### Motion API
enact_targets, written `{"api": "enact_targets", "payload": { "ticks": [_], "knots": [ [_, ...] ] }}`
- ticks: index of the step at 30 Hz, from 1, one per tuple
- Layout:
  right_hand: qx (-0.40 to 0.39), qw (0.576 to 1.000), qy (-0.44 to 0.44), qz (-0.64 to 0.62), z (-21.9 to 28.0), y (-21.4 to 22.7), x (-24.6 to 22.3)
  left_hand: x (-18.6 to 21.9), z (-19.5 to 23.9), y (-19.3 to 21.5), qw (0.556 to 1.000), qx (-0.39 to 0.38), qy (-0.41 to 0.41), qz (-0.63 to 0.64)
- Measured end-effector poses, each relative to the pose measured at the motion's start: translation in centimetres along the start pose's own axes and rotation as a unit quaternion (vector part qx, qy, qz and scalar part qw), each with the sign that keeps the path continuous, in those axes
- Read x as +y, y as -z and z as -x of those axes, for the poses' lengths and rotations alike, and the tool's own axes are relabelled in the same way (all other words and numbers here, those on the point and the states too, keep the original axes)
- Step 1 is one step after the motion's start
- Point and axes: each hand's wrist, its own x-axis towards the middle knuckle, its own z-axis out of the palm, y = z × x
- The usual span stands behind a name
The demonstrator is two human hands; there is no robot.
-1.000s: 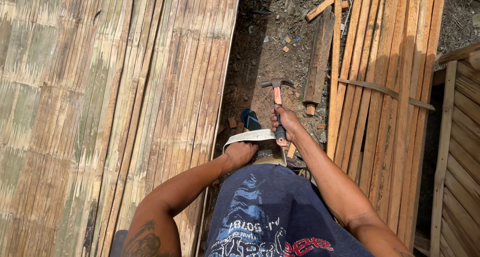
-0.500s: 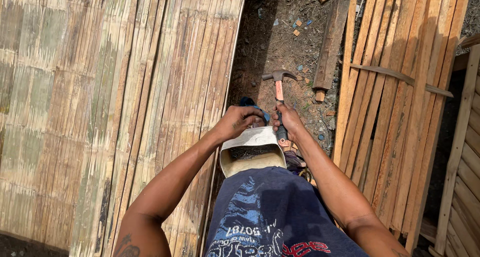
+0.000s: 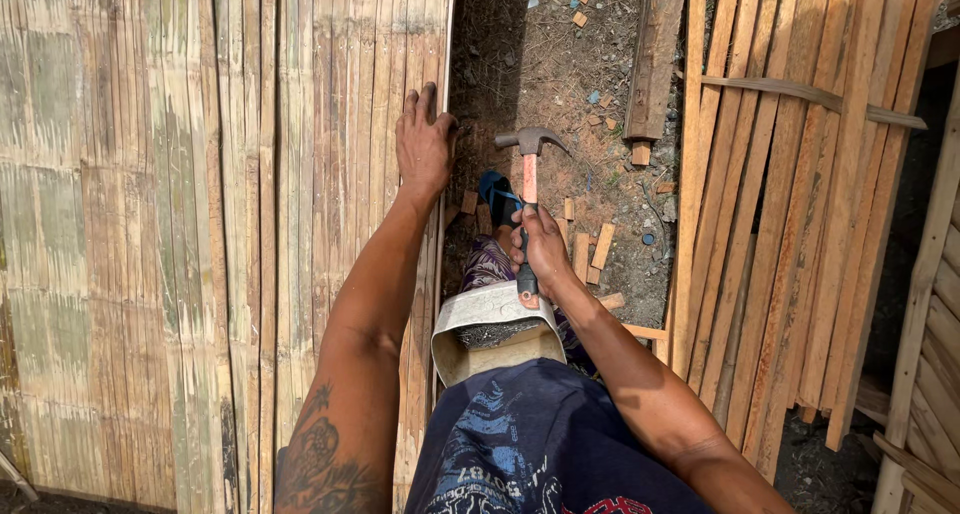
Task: The person uses a hammer to drive nails into a large bamboo panel. They also use a machete to cut a wire and a hand saw to trim a bamboo strip. The work is performed outdoors on a dirt ground with scattered wood pieces.
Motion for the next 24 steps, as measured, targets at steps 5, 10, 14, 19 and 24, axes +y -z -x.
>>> {"api": "enact_targets", "payload": {
  "ticks": [5,10,14,19,24],
  "knots": [
    [0.022,0.993,0.101,-0.06,-0.5,-2.5,0.4,-1.6,-0.9,-2.5,0.991,-0.051,-0.051,-0.114],
    [0.013,1.0,0.005,-0.026,-2.5,-4.4,1.3,-1.8,-1.2,-2.9,0.982,-0.069,-0.07,-0.163],
    [0.035,0.994,0.046,-0.094,-3.7,-4.6,2.0,-1.6,-1.1,-2.7,0.983,-0.062,-0.072,-0.158],
    [-0.04,0.994,-0.045,-0.095,-4.2,-3.5,1.5,-1.1,-1.1,-1.7,0.982,-0.081,-0.054,-0.159],
    [0.097,0.976,0.079,-0.18,-4.0,-4.5,1.5,-1.5,3.1,-0.2,0.998,-0.059,-0.006,0.027]
  ]
}}
